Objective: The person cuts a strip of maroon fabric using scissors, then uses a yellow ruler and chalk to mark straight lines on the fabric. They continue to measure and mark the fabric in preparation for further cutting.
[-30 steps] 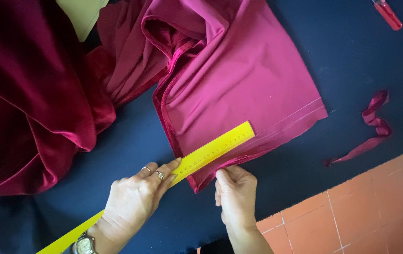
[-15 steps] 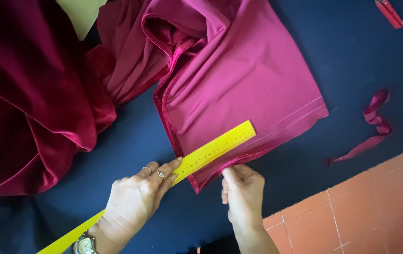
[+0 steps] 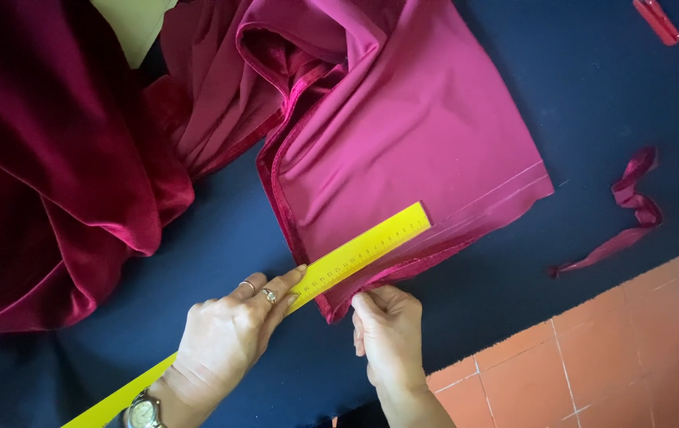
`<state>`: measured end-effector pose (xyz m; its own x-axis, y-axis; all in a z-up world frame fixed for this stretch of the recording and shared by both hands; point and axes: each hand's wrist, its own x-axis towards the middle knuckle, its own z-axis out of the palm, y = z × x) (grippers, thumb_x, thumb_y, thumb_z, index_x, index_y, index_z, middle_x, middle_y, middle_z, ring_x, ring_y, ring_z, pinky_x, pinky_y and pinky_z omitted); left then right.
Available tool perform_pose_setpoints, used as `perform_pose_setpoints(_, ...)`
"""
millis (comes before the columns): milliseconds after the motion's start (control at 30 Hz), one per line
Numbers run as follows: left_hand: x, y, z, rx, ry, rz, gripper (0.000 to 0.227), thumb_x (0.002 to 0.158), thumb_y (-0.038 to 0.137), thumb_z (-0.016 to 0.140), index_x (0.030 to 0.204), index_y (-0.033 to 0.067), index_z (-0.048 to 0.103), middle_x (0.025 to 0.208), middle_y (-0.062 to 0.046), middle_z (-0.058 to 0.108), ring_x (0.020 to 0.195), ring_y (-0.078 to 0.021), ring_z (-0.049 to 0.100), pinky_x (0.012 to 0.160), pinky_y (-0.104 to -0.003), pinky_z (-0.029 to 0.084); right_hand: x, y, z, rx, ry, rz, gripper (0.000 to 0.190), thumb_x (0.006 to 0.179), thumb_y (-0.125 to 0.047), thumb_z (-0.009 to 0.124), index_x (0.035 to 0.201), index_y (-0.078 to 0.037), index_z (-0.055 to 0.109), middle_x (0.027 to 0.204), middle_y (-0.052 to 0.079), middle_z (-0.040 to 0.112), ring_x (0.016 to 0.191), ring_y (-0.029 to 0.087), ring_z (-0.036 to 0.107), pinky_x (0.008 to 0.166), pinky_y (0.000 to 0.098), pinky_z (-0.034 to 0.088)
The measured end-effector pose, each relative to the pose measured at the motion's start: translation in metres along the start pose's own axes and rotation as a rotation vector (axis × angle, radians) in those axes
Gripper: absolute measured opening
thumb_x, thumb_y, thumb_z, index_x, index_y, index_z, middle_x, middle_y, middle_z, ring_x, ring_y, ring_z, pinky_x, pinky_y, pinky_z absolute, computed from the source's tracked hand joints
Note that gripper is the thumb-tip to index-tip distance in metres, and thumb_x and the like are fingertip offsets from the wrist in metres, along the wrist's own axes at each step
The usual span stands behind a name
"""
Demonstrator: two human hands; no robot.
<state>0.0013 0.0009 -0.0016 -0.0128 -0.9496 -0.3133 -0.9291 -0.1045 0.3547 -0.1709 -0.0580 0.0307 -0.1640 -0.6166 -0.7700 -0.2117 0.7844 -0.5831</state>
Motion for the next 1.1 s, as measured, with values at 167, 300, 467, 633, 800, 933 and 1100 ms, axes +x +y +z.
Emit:
perform_pose_setpoints(167,-0.002,0.000,0.002,0.052,0.099,0.022,0.043,0.091,0.045,0.050,0.133,0.0365,0.053,0.088,0.005,0.065,0.053,-0.0249,0.068,0.037,-0.039,0.056,-0.006,0.000,0.007,0.040,-0.042,0.016,0.026,0.089,-0.013,0.072,0.066,-0.002,0.068,0.044,0.011,0.054,0.035,0.016,0.045,0.043,0.0298,0.044)
perform_pose_setpoints(300,-0.001,-0.001,0.001,0.012,0.060,0.017,0.043,0.092,0.043,0.050,0.134,0.0369,0.052,0.093,0.003,0.064,0.055,-0.0244,0.068,0.040,-0.039,0.057,-0.007,0.002,0.008,0.024,-0.075,0.007,0.018,0.088,-0.012,0.073,0.073,-0.002,0.071,0.047,0.010,0.057,0.036,0.015,0.047,0.043,0.0278,0.046)
perform_pose_setpoints(467,-0.002,-0.001,0.003,0.042,0.103,0.016,0.044,0.090,0.047,0.051,0.133,0.0395,0.053,0.091,0.005,0.065,0.057,-0.0250,0.069,0.040,-0.041,0.057,-0.008,0.004,0.013,-0.015,-0.076,0.037,0.023,0.089,-0.011,0.072,0.069,-0.001,0.070,0.045,0.011,0.056,0.035,0.016,0.047,0.043,0.0284,0.046)
perform_pose_setpoints(633,-0.003,-0.001,0.002,0.054,0.143,0.029,0.043,0.090,0.046,0.051,0.132,0.0388,0.053,0.087,0.007,0.063,0.054,-0.0233,0.068,0.037,-0.038,0.055,-0.012,-0.001,0.012,-0.015,-0.085,0.054,0.027,0.090,-0.010,0.070,0.064,-0.001,0.066,0.043,0.010,0.052,0.034,0.016,0.045,0.044,0.0287,0.046)
perform_pose_setpoints(800,-0.003,-0.004,0.005,0.036,0.125,0.026,0.044,0.091,0.046,0.049,0.134,0.0396,0.051,0.085,0.009,0.062,0.058,-0.0202,0.068,0.038,-0.037,0.055,-0.008,0.003,0.009,-0.027,-0.077,0.083,0.030,0.090,-0.011,0.071,0.062,-0.001,0.066,0.043,0.010,0.052,0.036,0.016,0.045,0.043,0.0283,0.043)
perform_pose_setpoints(933,-0.002,-0.004,0.007,0.000,0.136,0.036,0.043,0.090,0.045,0.051,0.132,0.0392,0.052,0.091,0.010,0.065,0.067,-0.0164,0.069,0.042,-0.036,0.056,-0.012,0.006,0.009,0.041,-0.158,0.045,0.022,0.086,-0.006,0.068,0.065,-0.002,0.064,0.041,0.008,0.047,0.032,0.015,0.039,0.038,0.0282,0.037)
perform_pose_setpoints(1100,-0.002,-0.003,0.004,-0.008,0.129,0.041,0.042,0.091,0.043,0.050,0.133,0.0387,0.053,0.086,0.010,0.064,0.062,-0.0163,0.067,0.040,-0.035,0.055,-0.017,0.003,0.010,0.009,-0.167,0.088,0.017,0.089,-0.014,0.072,0.077,-0.002,0.074,0.048,0.009,0.058,0.037,0.015,0.049,0.044,0.0264,0.045)
